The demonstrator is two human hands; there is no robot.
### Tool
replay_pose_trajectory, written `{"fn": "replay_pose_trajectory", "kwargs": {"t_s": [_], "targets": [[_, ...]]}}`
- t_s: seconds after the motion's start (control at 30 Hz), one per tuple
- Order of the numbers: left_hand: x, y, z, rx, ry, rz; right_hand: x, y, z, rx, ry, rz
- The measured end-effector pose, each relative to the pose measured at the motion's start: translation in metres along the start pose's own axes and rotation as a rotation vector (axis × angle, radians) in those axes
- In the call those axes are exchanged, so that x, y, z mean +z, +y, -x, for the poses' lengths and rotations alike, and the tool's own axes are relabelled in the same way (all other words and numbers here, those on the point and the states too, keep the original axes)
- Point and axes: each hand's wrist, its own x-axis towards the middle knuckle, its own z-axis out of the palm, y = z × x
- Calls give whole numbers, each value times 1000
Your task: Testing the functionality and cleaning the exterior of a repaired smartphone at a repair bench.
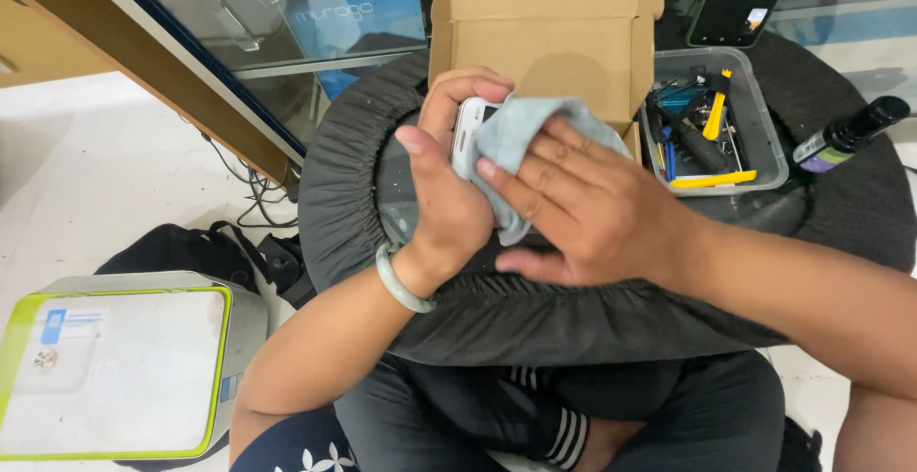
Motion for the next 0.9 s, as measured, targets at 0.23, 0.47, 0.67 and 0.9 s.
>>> {"fn": "replay_pose_trajectory", "kwargs": {"t_s": [0.23,0.47,0.67,0.9], "targets": [[-16,-1,-17,-62,42,258,-18,22,15,-64,2,-48],[-13,-16,-13,-142,-15,302,-2,14,-1,-118,9,-27],[-23,-3,-29,-108,62,352,-16,23,13,-109,-12,-81],[-13,-9,-14,-148,-97,338,-9,15,0,-108,-45,-72]]}}
